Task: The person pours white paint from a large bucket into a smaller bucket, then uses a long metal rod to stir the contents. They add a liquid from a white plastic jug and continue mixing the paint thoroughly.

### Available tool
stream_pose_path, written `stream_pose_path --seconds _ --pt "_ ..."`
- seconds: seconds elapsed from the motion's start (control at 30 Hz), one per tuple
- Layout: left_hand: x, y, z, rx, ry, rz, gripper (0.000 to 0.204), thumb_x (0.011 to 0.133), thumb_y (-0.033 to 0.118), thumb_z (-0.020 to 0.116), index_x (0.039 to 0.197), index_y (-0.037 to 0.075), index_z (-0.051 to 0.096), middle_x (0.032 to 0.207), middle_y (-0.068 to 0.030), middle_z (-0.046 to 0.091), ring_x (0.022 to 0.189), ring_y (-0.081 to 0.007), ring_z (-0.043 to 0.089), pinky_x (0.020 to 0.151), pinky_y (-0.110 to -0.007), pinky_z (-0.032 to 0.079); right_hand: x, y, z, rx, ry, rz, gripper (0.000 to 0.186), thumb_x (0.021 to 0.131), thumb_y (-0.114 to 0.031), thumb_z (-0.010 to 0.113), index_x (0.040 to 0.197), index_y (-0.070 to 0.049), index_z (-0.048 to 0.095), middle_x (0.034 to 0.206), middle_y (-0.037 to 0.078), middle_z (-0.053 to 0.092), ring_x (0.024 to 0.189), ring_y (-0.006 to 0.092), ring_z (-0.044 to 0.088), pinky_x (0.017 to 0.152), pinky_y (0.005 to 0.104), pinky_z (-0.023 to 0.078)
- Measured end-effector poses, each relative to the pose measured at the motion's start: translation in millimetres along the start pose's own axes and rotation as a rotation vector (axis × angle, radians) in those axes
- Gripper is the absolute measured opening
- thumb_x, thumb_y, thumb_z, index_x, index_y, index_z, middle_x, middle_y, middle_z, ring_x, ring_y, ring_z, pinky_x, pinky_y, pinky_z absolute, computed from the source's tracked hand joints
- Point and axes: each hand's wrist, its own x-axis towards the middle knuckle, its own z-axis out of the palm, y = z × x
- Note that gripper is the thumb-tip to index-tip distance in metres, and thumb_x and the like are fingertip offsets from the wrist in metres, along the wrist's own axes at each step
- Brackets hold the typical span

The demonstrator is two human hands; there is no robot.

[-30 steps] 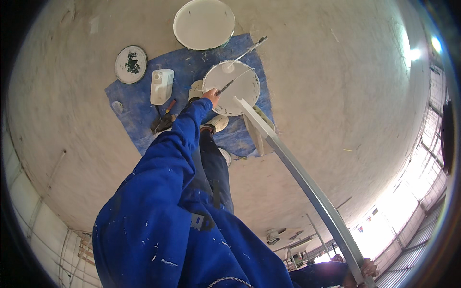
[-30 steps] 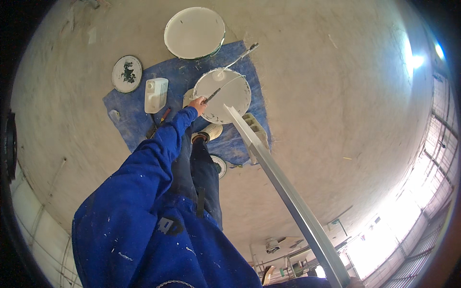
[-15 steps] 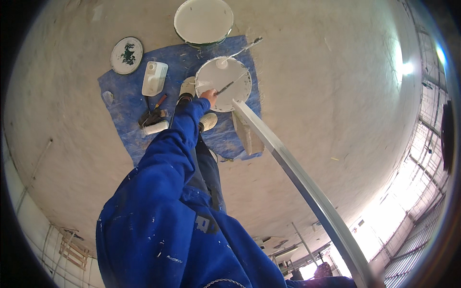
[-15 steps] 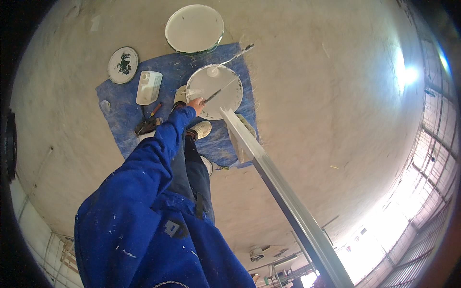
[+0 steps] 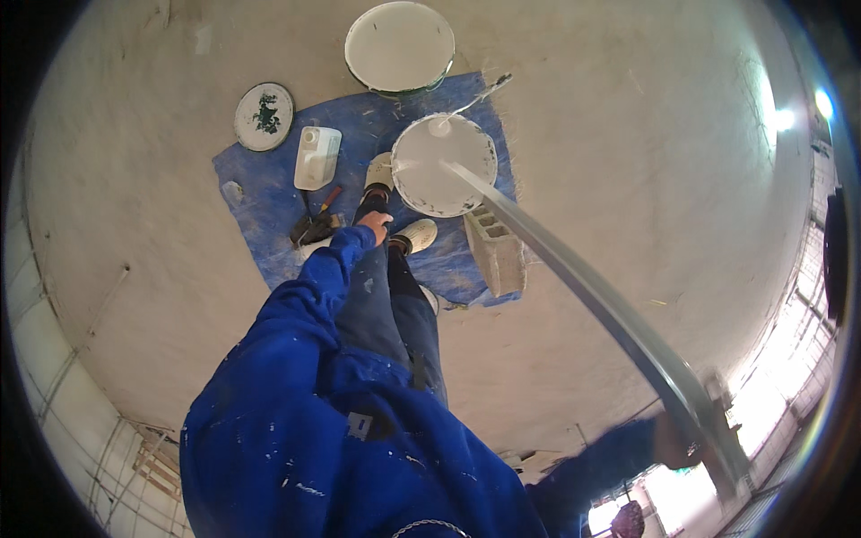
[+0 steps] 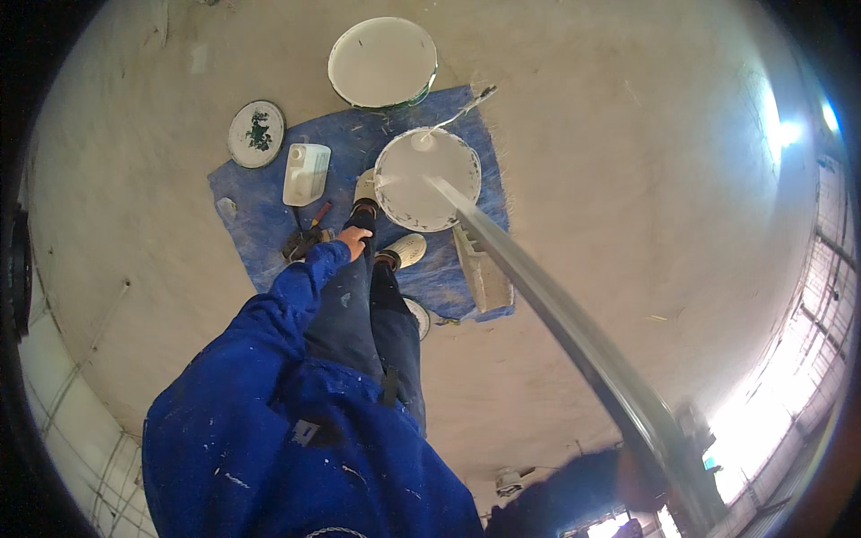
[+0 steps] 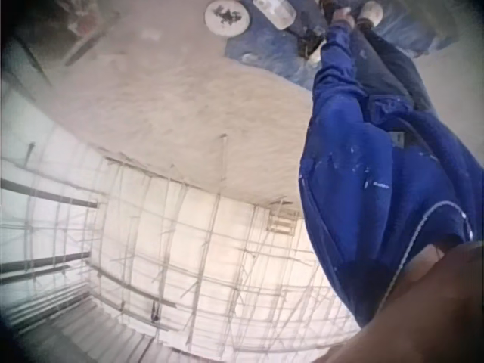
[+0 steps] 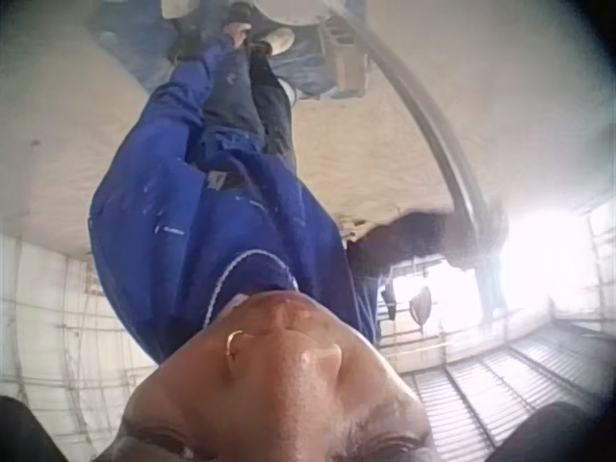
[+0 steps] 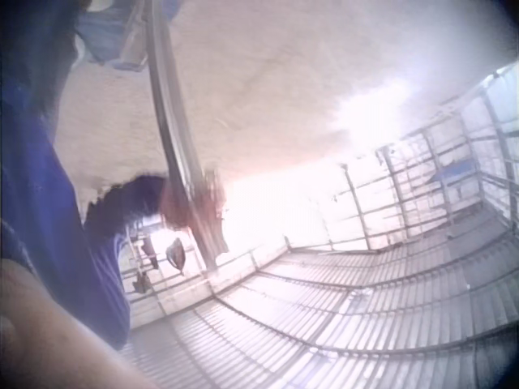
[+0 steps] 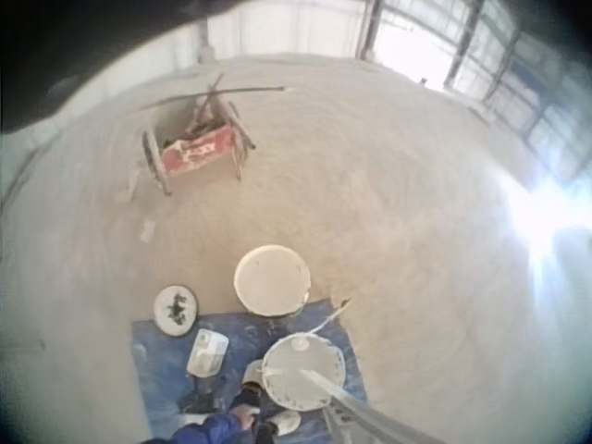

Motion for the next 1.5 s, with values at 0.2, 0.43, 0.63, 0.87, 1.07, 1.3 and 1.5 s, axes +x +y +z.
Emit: stream_pose_path --seconds 0.2,0.43,0.63,0.87,1.07,1.3,1.5 --pt "19.8 -29.5 -52.6 -0.170 0.046 -0.017 0.027 0.082 0.014 0.047 0.105 0.006 0.057 0.109 -0.0172 0.057 0.103 -0.0324 0.052 0.090 -0.039 0.040 -91.0 133.5 111.4 -0.061 -0.270 0.212 0.043 0.069 -0.023 0.071 0.098 -0.007 0.044 0.102 0.016 0.056 0.103 0.0320 0.051 0.094 0.0483 0.037" --pt "109.0 60.2 -94.2 -0.005 0.109 0.091 0.031 0.084 0.029 0.051 0.097 0.002 0.057 0.097 -0.0166 0.061 0.093 -0.0327 0.057 0.080 -0.038 0.045 -115.8 139.7 137.1 -0.250 -0.244 0.312 0.042 0.071 -0.027 0.068 0.093 -0.006 0.040 0.100 0.020 0.055 0.104 0.0351 0.051 0.096 0.0511 0.034" --pt "276.1 143.3 -105.2 0.033 0.193 0.237 0.030 0.082 0.033 0.054 0.091 0.005 0.058 0.091 -0.0138 0.063 0.087 -0.0295 0.060 0.077 -0.037 0.046 -137.3 157.3 147.5 -0.299 0.005 0.316 0.040 0.072 -0.032 0.065 0.091 -0.010 0.037 0.090 0.012 0.050 0.095 0.0306 0.052 0.093 0.0538 0.037" --pt "485.2 151.4 -84.5 0.354 0.262 0.090 0.044 0.079 0.041 0.058 0.106 0.006 0.055 0.094 -0.0129 0.064 0.091 -0.0290 0.060 0.081 -0.037 0.046 -160.8 155.2 149.4 -0.325 0.219 0.411 0.045 0.068 -0.033 0.068 0.090 -0.013 0.034 0.087 0.007 0.043 0.103 0.0353 0.047 0.093 0.0565 0.038" --pt "517.2 136.2 -52.3 -0.048 -0.059 -0.067 0.042 0.082 0.038 0.058 0.102 0.002 0.056 0.076 -0.0083 0.065 0.070 -0.0199 0.062 0.066 -0.032 0.049 -189.2 158.9 139.5 -1.226 0.592 0.363 0.030 0.080 -0.030 0.060 0.094 -0.005 0.050 0.098 0.014 0.053 0.098 0.0341 0.054 0.082 0.0477 0.046" --pt "466.5 152.6 -55.0 -0.200 0.036 -0.003 0.027 0.083 0.029 0.060 0.086 0.003 0.058 0.064 -0.0055 0.061 0.054 -0.0143 0.059 0.048 -0.030 0.048 -157.8 148.2 167.9 -0.132 0.361 0.480 0.043 0.069 -0.025 0.070 0.090 -0.014 0.035 0.092 0.006 0.045 0.111 0.0395 0.042 0.096 0.0572 0.037" --pt "395.3 172.9 -102.7 -0.404 -0.048 -0.102 0.025 0.086 0.025 0.057 0.093 0.002 0.055 0.065 -0.0067 0.060 0.052 -0.0150 0.058 0.049 -0.029 0.048 -147.7 147.4 185.4 -0.360 0.333 0.494 0.041 0.070 -0.030 0.064 0.094 -0.014 0.035 0.094 0.008 0.049 0.107 0.0389 0.046 0.094 0.0548 0.038"
